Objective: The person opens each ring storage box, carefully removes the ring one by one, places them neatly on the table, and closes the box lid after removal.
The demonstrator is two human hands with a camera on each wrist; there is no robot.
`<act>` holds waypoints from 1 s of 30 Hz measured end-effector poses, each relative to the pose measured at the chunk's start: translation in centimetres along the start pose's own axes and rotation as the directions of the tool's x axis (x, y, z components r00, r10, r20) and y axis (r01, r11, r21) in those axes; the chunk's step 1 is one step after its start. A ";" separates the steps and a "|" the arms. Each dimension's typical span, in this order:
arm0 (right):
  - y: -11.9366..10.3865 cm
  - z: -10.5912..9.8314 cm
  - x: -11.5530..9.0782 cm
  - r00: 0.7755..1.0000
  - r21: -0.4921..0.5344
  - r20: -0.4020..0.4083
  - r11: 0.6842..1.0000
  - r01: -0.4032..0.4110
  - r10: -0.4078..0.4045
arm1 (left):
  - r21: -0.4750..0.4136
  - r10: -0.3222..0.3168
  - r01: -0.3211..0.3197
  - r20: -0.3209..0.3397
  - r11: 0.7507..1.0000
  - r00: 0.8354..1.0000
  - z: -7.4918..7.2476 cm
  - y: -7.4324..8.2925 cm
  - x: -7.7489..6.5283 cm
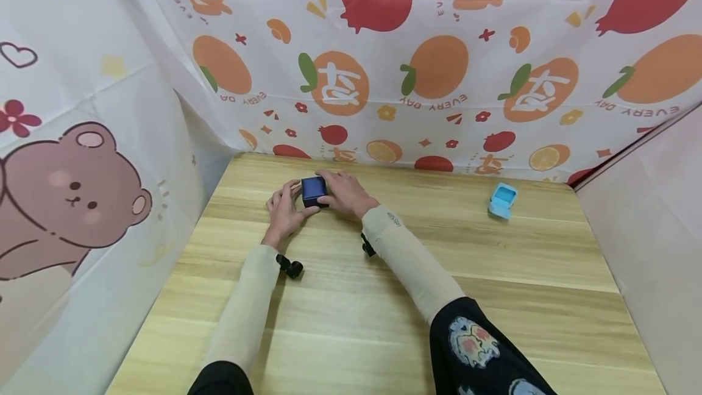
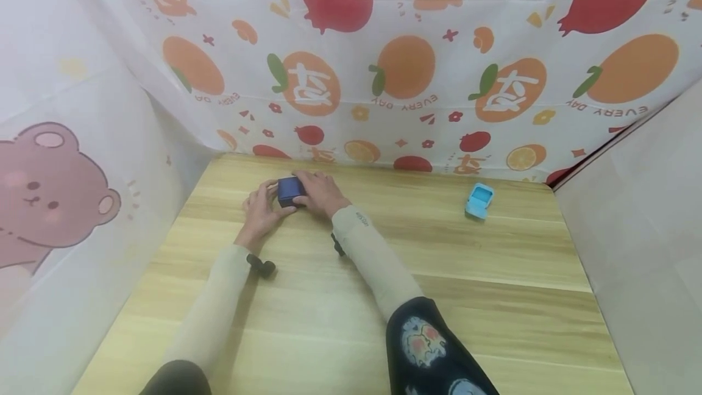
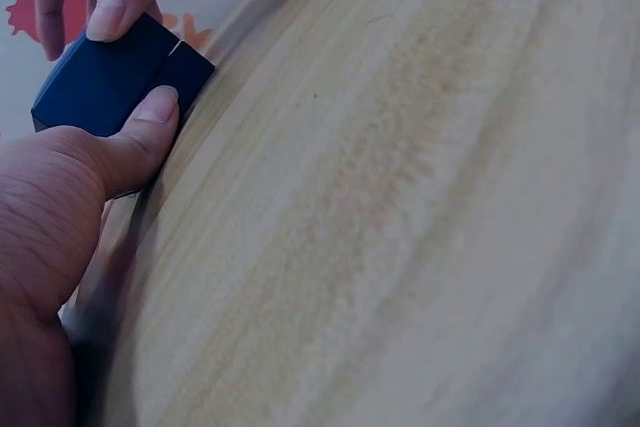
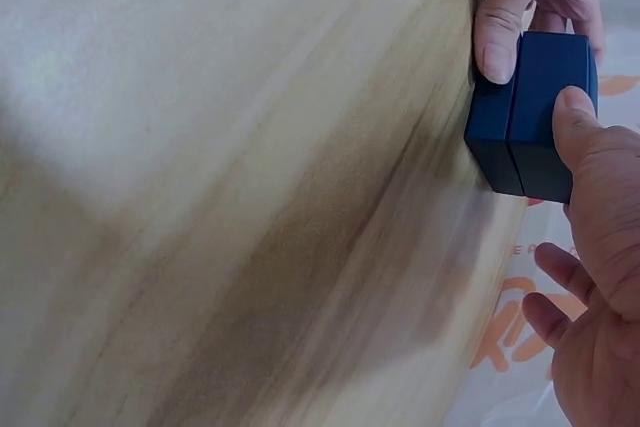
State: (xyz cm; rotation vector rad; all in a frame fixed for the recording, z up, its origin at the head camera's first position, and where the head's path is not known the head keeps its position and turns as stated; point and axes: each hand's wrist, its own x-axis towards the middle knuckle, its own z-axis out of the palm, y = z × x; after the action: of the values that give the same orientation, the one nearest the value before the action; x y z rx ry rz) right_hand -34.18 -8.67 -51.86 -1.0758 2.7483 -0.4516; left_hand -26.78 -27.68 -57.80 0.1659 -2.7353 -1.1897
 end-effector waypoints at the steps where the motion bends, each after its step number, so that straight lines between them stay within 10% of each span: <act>1: 0.1 -0.1 0.0 1.000 0.000 0.003 1.000 -0.003 0.003 | 0.002 0.001 -0.001 0.001 1.000 1.000 0.0 0.0 0.1; 30: 0.2 -1.7 1.5 0.993 0.069 0.114 0.997 -0.043 0.035 | -0.017 -0.015 0.016 0.045 1.000 0.999 -0.5 0.2 1.0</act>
State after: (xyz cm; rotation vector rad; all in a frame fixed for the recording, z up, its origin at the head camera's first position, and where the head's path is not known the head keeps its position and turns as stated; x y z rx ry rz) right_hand -35.85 -9.17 -50.34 -0.9976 2.6291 -0.4644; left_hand -27.65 -28.00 -57.21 0.1608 -2.7660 -1.2350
